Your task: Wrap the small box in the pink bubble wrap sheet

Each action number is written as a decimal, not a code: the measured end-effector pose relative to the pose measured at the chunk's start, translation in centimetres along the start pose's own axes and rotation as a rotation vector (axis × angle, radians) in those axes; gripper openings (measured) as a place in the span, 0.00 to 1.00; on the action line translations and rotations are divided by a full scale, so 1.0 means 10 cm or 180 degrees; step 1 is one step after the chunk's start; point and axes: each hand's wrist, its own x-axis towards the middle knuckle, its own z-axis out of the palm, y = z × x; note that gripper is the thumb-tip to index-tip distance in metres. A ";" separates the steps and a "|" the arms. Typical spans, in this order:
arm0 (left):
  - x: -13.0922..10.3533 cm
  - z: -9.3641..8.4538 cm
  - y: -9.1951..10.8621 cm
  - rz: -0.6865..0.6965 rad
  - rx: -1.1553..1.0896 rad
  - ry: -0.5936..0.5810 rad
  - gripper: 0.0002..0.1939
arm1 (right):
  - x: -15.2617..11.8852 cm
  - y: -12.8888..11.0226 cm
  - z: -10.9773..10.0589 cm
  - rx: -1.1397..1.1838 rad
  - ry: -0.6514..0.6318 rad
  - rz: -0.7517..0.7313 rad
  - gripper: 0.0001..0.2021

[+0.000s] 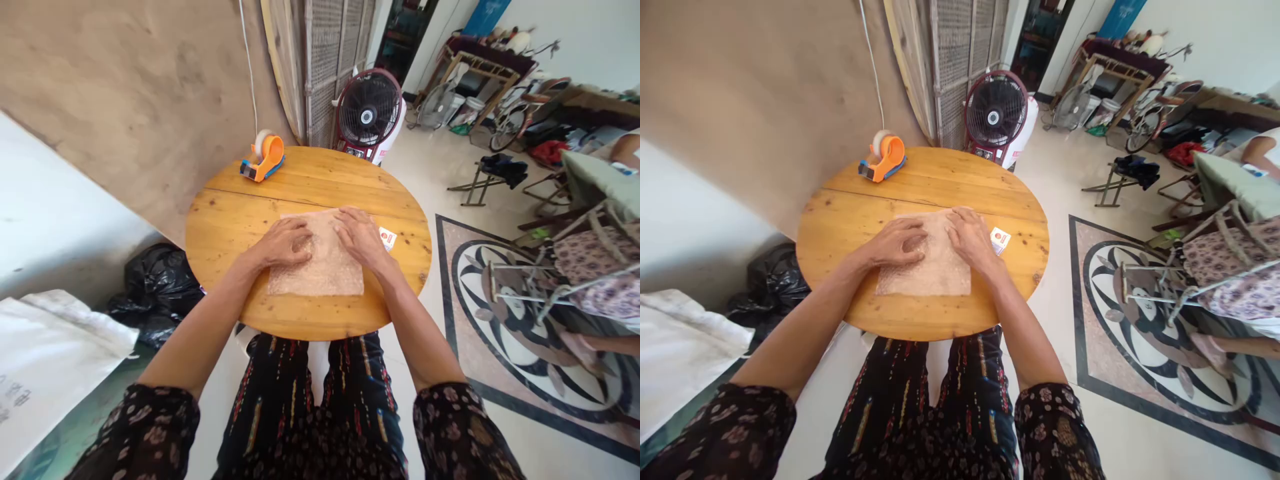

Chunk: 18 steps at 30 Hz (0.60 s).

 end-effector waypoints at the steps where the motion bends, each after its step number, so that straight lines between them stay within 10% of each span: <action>1: 0.00 0.00 0.00 0.0000 -0.0007 0.0005 0.31 | -0.05 0.01 -0.08 -0.0016 0.0067 0.0046 0.18; 13: 0.00 -0.07 0.06 0.0007 0.0008 -0.0196 0.31 | -0.58 0.66 -0.20 -0.0099 -0.0117 0.1099 0.29; 18: 0.00 -0.08 0.07 -0.0030 -0.0048 -0.0245 0.32 | -0.57 0.64 -0.24 0.0609 0.0629 0.1649 0.28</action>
